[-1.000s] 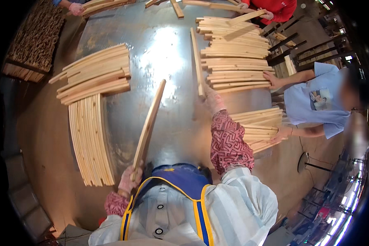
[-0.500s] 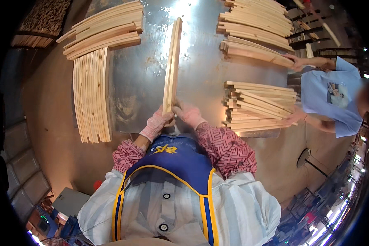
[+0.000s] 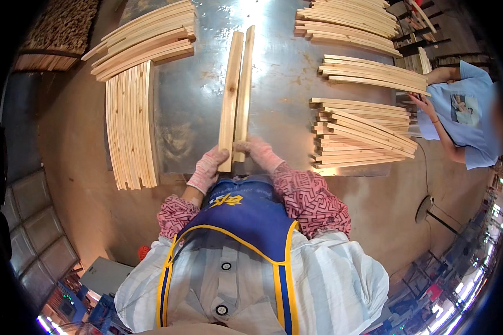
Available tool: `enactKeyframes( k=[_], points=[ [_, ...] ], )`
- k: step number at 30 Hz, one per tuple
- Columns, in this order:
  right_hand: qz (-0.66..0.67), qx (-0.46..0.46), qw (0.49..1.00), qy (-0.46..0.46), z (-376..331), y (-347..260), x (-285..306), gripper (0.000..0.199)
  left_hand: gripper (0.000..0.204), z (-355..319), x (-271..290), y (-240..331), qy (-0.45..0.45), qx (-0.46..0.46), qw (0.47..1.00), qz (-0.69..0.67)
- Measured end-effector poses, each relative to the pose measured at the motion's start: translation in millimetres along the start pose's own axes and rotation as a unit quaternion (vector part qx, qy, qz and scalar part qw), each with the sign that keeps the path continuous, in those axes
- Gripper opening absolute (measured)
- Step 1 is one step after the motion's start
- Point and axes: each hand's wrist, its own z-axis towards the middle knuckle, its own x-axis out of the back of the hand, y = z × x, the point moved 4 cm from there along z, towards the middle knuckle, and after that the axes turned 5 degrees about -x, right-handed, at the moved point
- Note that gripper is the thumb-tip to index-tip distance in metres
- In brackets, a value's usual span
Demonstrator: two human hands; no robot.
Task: The person picks up wooden planks from a conveyor belt and stacks them on a metal table. They repeatedly gather planks, align them, and place them into neat piles while other workers handle planks nearby.
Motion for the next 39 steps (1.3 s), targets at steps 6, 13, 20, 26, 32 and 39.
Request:
enactKeyframes(
  k=[6, 13, 20, 26, 32, 39],
  points=[
    [0.267, 0.016, 0.963, -0.04, -38.7, -10.5, -2.9, 0.037, 0.055, -16.1, 23.2, 8.1, -0.03, -0.079, 0.982, -0.168],
    [0.312, 0.012, 0.949, -0.037, -39.7, -3.3, -10.4, 0.035, 0.058, -23.6, 11.0, 18.3, -0.108, -0.101, 0.977, -0.154],
    [0.313, 0.01, 0.95, -0.024, -53.2, -10.2, -13.7, 0.028, 0.056, -8.4, 23.8, 4.5, -0.114, -0.067, 0.982, -0.138],
    [0.146, 0.025, 0.986, 0.073, -47.6, -4.4, -0.7, 0.031, 0.053, -12.3, 3.9, 2.8, -0.142, 0.032, 0.981, -0.128],
    [0.0, 0.059, 0.978, 0.202, -42.5, 7.1, 19.2, 0.034, 0.045, -1.5, -4.6, 12.0, 0.023, 0.016, 0.993, 0.113],
    [0.148, 0.082, 0.911, 0.376, -79.4, 46.9, 36.3, 0.033, 0.069, 19.4, -15.0, 14.1, 0.016, -0.075, 0.94, 0.332]
  ],
)
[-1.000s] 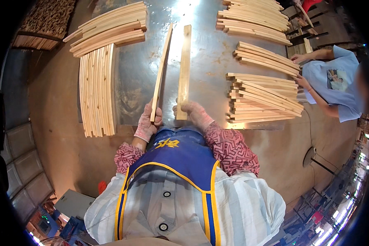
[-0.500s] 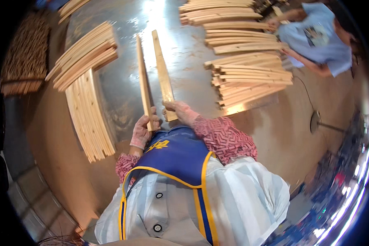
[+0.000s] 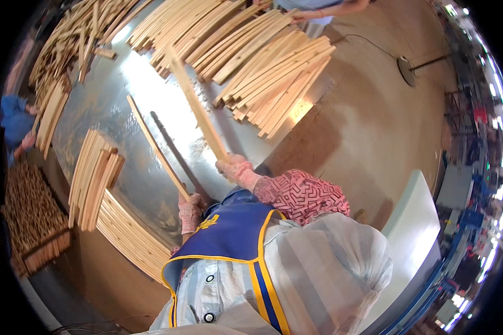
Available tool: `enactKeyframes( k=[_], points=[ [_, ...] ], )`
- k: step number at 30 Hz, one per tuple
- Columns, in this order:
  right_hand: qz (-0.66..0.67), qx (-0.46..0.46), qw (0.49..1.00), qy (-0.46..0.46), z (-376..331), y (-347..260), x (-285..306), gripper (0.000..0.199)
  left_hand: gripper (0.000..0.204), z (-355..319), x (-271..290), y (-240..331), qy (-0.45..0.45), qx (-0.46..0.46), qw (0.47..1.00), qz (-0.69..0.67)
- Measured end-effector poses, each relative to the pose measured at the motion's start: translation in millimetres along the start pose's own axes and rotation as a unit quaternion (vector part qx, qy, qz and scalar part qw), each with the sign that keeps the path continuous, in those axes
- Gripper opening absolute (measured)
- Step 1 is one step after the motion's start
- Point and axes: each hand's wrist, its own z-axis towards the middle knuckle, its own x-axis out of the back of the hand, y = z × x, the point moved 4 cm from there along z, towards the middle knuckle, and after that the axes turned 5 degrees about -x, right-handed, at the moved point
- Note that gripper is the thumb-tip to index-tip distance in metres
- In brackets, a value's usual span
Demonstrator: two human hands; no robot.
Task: The person picks up wooden planks from a conveyor belt and stacks them on a metal table. They repeatedly gather planks, align them, and place them into neat piles while other workers handle planks nearby.
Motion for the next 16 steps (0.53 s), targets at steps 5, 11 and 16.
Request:
enactKeyframes(
  k=[5, 11, 16],
  points=[
    [0.126, 0.047, 0.949, 0.285, -11.0, 7.4, 64.0, 0.045, 0.079, 45.6, 2.7, -27.9, -0.077, -0.068, 0.986, 0.129],
    [0.034, -0.014, 0.88, 0.473, 7.9, 45.4, 142.4, 0.057, 0.077, 46.5, -45.0, 16.7, -0.148, -0.103, 0.953, 0.244],
    [-0.015, -0.13, 0.925, 0.356, 46.3, 15.2, 137.1, 0.09, 0.078, 86.1, -33.6, -0.7, -0.161, -0.158, 0.911, 0.344]
  ],
)
